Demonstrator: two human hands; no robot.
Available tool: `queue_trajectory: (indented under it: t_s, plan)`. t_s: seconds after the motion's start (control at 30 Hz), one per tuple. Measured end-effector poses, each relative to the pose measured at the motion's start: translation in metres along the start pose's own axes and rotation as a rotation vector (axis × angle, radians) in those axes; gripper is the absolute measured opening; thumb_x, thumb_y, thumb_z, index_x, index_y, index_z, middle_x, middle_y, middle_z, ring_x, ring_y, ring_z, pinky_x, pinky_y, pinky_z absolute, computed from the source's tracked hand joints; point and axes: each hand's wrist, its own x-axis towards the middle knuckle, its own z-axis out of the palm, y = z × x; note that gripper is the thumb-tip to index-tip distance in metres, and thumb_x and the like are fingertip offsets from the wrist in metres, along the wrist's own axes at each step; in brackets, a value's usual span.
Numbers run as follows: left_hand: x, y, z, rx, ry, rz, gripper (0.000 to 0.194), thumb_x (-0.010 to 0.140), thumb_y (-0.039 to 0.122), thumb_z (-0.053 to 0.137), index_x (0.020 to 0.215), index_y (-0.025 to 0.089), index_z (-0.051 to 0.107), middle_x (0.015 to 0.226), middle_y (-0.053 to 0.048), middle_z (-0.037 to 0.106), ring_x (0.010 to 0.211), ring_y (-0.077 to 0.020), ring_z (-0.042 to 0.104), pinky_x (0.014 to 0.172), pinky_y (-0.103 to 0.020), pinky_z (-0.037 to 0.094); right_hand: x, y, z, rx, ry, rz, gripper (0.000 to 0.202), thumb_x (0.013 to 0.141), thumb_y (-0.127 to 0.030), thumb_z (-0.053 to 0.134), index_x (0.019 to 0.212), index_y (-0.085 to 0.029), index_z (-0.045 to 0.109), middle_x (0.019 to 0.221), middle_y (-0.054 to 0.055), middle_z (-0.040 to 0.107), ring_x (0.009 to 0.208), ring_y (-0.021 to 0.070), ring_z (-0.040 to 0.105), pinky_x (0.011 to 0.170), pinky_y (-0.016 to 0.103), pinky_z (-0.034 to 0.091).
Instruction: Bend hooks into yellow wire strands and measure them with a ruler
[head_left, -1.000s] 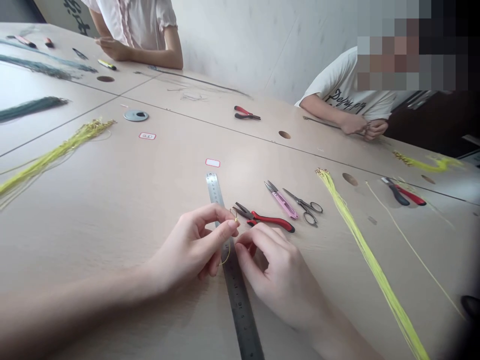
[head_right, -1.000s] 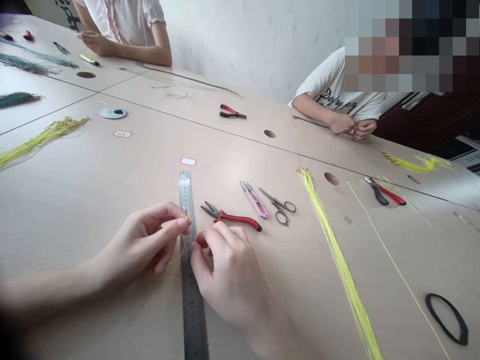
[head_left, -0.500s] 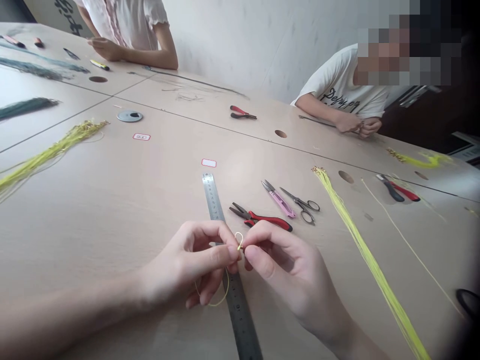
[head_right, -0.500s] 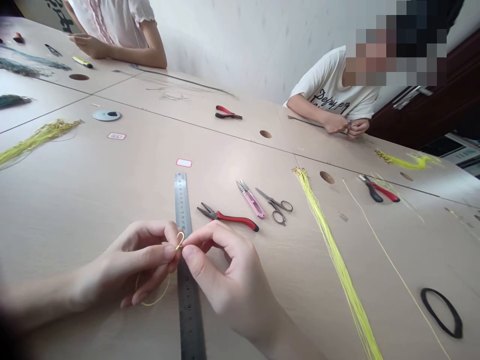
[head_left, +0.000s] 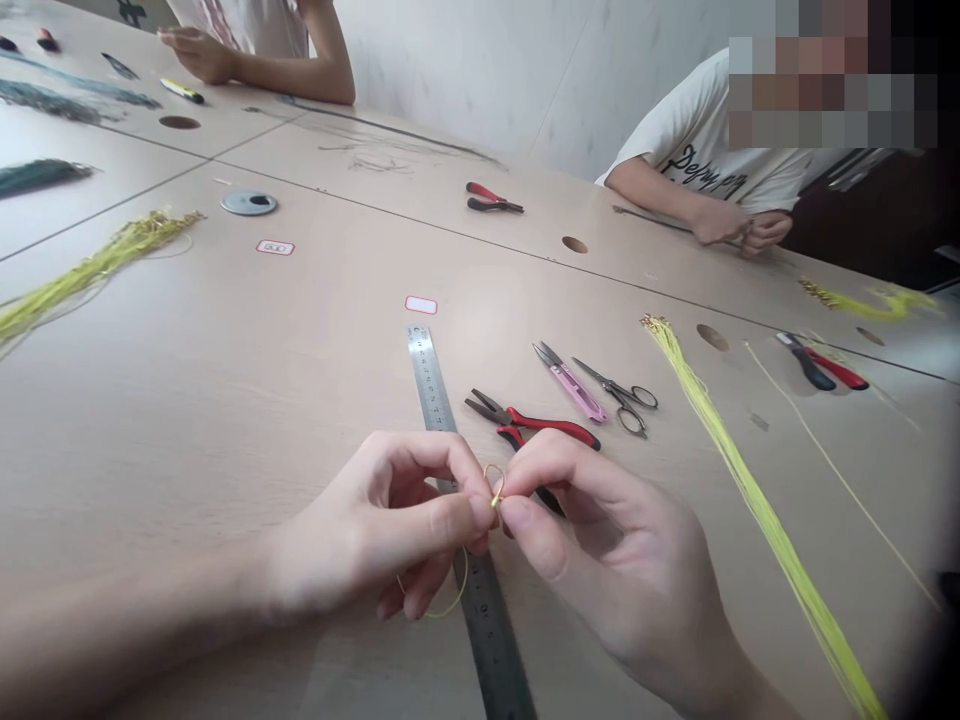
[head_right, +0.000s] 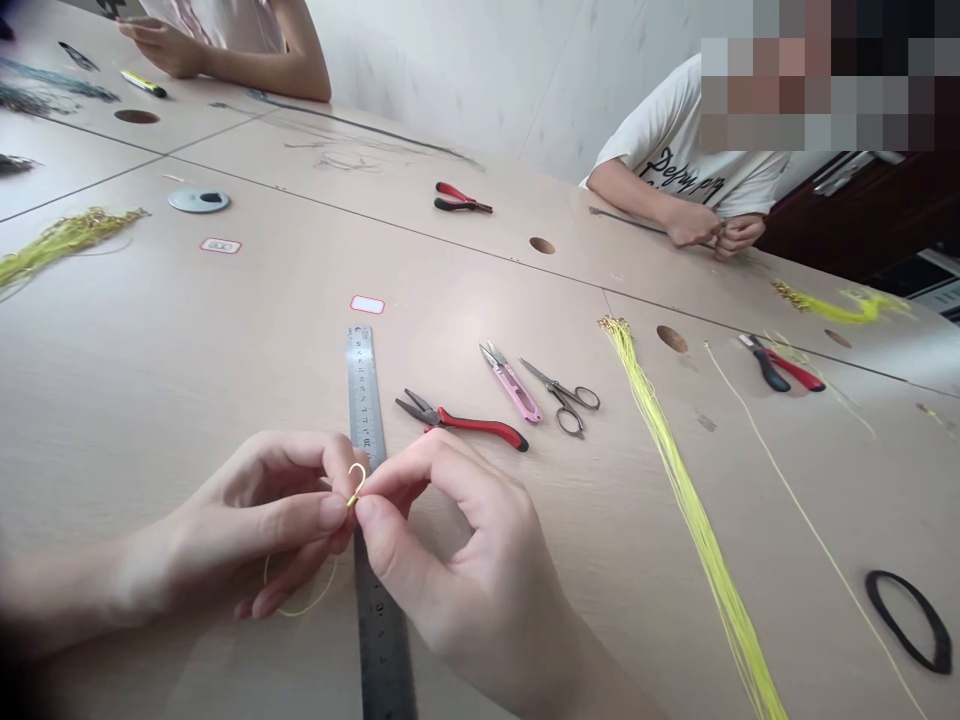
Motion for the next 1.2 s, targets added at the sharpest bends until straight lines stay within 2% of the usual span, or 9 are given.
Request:
queue_trajectory:
  t_s: [0.1,0.23,0.4,0.57,0.63,0.77,0.97,1.07,1.2]
  plan:
    - [0.0,0.002,0.0,0.069,-0.03,-0.042,0.021,0.077,0.038,0.063,0.07,0.02,0.054,0.037,0.007,0.044,0.029,-0.0041,0.036,0.029,-0.011,0.026,-0.001,0.003,0.0,-0.2,0.035,-0.188,0.012,0.081,-0.009,0.052,0.075,-0.019,0.053,0.067,-0.002,0.054,0.064,0.0098,0.05,0.059,0.024,0.043]
    - [0.0,0.004,0.0,0.135,-0.051,-0.048,0.027,0.075,0.042,0.064,0.07,0.019,0.051,0.038,0.008,0.042,0.031,-0.0053,0.039,0.03,-0.012,0.026,-0.003,0.009,-0.001,-0.391,0.0,-0.381,0.014,0.081,-0.004,0.051,0.081,-0.019,0.05,0.07,0.0,0.054,0.066,0.0126,0.047,0.068,0.033,0.044]
    - [0.001,0.005,0.0,0.149,-0.062,-0.065,0.033,0.073,0.047,0.065,0.071,0.018,0.05,0.042,0.007,0.045,0.031,-0.0043,0.039,0.029,-0.011,0.026,-0.003,0.01,-0.001,-0.476,0.011,-0.46,0.016,0.08,-0.003,0.051,0.081,-0.019,0.047,0.067,0.001,0.051,0.062,0.0131,0.045,0.067,0.034,0.044]
    - [0.003,0.003,0.0,0.217,-0.039,-0.048,0.029,0.077,0.046,0.061,0.074,0.018,0.052,0.035,0.007,0.044,0.028,-0.005,0.036,0.028,-0.011,0.026,0.001,0.01,0.0,-0.577,0.111,-0.533,0.017,0.078,-0.004,0.049,0.074,-0.019,0.046,0.061,0.0,0.049,0.058,0.0131,0.044,0.065,0.032,0.043]
    - [0.004,0.003,0.0,0.209,0.018,0.022,0.026,0.079,0.043,0.059,0.075,0.018,0.051,0.035,0.008,0.045,0.027,-0.0051,0.034,0.027,-0.012,0.025,0.005,0.012,-0.002,-0.609,0.157,-0.489,0.016,0.079,-0.006,0.047,0.07,-0.019,0.046,0.06,0.0,0.05,0.058,0.013,0.045,0.064,0.03,0.043]
    - [0.008,0.007,-0.003,0.242,0.253,0.253,0.022,0.082,0.035,0.055,0.07,0.018,0.048,0.033,0.009,0.041,0.028,-0.0039,0.031,0.03,-0.012,0.023,0.011,0.016,-0.009,-0.641,0.165,-0.296,0.015,0.085,-0.013,0.043,0.074,-0.016,0.053,0.066,0.002,0.056,0.065,0.0146,0.051,0.069,0.031,0.044]
    - [0.022,0.023,-0.026,0.303,0.501,0.485,0.02,0.08,0.033,0.055,0.07,0.018,0.049,0.038,0.009,0.039,0.031,-0.0043,0.034,0.033,-0.014,0.023,0.0,0.007,0.007,-0.655,-0.077,-0.226,0.015,0.083,-0.016,0.05,0.083,-0.015,0.065,0.081,0.004,0.063,0.081,0.0175,0.057,0.076,0.031,0.049]
    - [0.026,0.024,-0.033,0.299,0.533,0.535,0.019,0.079,0.032,0.056,0.072,0.017,0.048,0.05,0.008,0.045,0.033,-0.0036,0.036,0.033,-0.015,0.022,-0.008,0.0,0.025,-0.651,-0.144,-0.173,0.017,0.083,-0.017,0.052,0.091,-0.014,0.067,0.092,0.007,0.063,0.094,0.0203,0.056,0.086,0.034,0.047]
    - [0.023,0.021,-0.032,0.337,0.474,0.519,0.018,0.079,0.028,0.057,0.07,0.015,0.049,0.055,0.007,0.048,0.035,-0.0031,0.037,0.033,-0.016,0.024,-0.024,-0.009,0.038,-0.62,-0.119,-0.098,0.023,0.083,-0.019,0.052,0.103,-0.015,0.063,0.102,0.007,0.062,0.102,0.0202,0.055,0.093,0.034,0.044]
